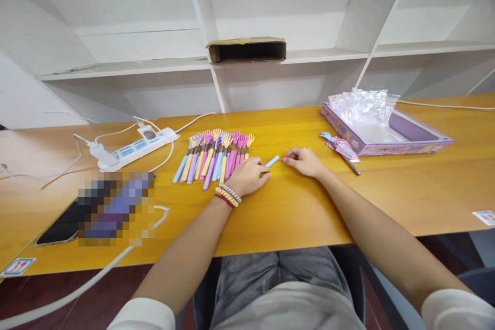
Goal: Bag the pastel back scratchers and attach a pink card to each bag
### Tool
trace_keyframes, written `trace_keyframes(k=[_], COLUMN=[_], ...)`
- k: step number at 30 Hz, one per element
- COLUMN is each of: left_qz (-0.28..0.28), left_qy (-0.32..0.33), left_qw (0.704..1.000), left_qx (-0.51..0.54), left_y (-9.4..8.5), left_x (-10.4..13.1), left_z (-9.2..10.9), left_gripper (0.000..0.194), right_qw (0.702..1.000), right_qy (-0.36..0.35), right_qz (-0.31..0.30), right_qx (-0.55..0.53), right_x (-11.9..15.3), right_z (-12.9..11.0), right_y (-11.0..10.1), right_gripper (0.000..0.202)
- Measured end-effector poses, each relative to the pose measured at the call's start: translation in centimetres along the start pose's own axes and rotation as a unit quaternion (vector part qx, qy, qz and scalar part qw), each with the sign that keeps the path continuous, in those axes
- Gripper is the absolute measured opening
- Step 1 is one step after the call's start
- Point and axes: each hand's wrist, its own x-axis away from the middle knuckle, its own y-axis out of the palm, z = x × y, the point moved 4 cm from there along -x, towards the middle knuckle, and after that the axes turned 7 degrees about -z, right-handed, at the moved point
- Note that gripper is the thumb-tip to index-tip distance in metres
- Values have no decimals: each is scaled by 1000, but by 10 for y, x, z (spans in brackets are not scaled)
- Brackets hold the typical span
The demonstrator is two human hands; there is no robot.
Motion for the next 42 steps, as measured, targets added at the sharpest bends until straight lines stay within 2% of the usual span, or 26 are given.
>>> trace_keyframes(k=[5,10,14,16,20,23,27,30,37,42], left_qz=[8,-16,-23,-27,-29,-35,-45,-46,-49,-47], left_qy=[8,6,10,9,11,14,15,13,12,14], left_qw=[1000,1000,1000,999,999,999,998,998,998,998], left_qx=[9,10,12,13,19,22,29,32,33,34], left_y=[-2,-4,-5,-5,-5,-5,-5,-5,-5,-5], left_x=[0,1,1,2,1,1,1,2,2,2], left_z=[0,0,-1,-2,-2,-2,-3,-3,-3,-4], left_gripper=[23,26,27,27,28,29,30,30,30,29], right_qw=[1000,1000,994,979,929,897,881,881,872,872], right_qy=[-2,-3,44,99,197,272,328,337,351,361], right_qz=[0,9,32,79,186,219,199,183,207,196], right_qx=[6,19,93,157,251,269,279,279,270,266], right_x=[1,1,1,3,12,21,26,24,25,25], right_z=[0,-1,2,9,26,42,58,65,70,72], right_y=[0,-2,-9,-20,-51,-69,-75,-74,-75,-74], right_gripper=[25,23,23,25,34,38,39,40,43,45])
